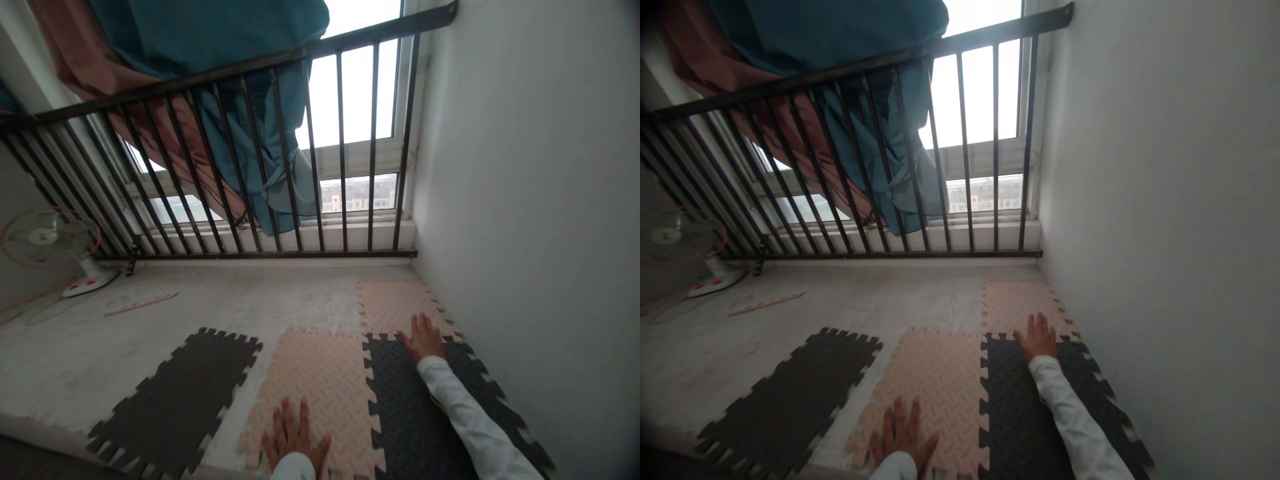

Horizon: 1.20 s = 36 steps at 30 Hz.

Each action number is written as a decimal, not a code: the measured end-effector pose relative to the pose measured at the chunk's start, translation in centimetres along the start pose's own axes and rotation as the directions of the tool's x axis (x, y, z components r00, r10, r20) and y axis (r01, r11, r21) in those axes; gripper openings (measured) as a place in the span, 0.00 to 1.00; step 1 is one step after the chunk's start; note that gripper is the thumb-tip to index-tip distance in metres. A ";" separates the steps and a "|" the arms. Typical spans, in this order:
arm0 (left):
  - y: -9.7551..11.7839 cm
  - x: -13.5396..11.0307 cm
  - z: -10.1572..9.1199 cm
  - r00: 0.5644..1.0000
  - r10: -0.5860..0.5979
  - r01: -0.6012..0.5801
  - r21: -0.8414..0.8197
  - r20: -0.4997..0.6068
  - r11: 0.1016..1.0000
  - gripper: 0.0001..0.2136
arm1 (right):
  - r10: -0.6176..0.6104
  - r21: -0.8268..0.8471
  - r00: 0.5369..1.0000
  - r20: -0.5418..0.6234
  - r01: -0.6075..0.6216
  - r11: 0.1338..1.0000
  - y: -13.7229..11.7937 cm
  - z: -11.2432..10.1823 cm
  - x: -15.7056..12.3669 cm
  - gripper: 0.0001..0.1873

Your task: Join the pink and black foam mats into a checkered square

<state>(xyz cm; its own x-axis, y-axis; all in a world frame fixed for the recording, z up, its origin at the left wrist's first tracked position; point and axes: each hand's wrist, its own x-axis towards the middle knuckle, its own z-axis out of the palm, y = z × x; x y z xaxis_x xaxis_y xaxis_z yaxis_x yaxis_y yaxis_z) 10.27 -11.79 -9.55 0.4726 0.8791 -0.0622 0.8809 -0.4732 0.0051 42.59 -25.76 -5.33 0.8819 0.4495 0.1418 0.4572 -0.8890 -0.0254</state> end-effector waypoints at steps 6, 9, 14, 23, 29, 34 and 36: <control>0.0 0.3 0.4 0.999 -0.003 0.002 0.035 0.038 0.999 0.31 | 0.129 -0.049 0.990 0.054 -0.126 0.991 5.8 3.0 0.2 0.41; 0.2 0.2 -0.6 0.994 -0.028 0.023 0.042 0.107 0.999 0.32 | 0.144 -0.105 0.974 0.173 -0.127 0.986 5.6 2.5 0.2 0.41; 0.5 -0.3 -2.0 0.995 -0.028 0.023 0.055 0.099 0.998 0.31 | 0.091 -0.113 0.969 0.232 -0.066 0.991 3.0 1.1 -2.0 0.36; 0.7 -0.7 -4.4 0.968 0.000 -0.004 0.017 0.249 1.000 0.34 | -0.006 -0.159 1.000 0.028 0.010 0.987 0.8 1.9 -7.1 0.29; -3.8 1.7 -7.4 0.951 0.207 -0.209 -0.018 0.231 0.978 0.26 | -0.008 -0.103 1.000 -0.014 0.007 0.995 1.8 3.5 -6.0 0.32; -13.8 4.5 -9.0 0.977 0.059 -0.114 0.262 0.207 0.958 0.26 | -0.011 -0.049 0.999 -0.044 0.008 0.999 1.8 4.0 -5.9 0.31; -17.3 5.0 -9.0 0.961 0.001 -0.089 0.305 0.276 0.948 0.30 | 0.003 -0.069 1.000 -0.025 -0.005 0.998 1.5 3.3 -6.1 0.31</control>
<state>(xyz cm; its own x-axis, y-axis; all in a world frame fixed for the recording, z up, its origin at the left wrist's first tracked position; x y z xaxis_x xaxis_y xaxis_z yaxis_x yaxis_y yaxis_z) -2.33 1.33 -1.02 0.4482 0.8286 -0.3356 0.7857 -0.5442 -0.2942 38.24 -29.53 -9.50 0.8802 0.4443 0.1669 0.4439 -0.8951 0.0422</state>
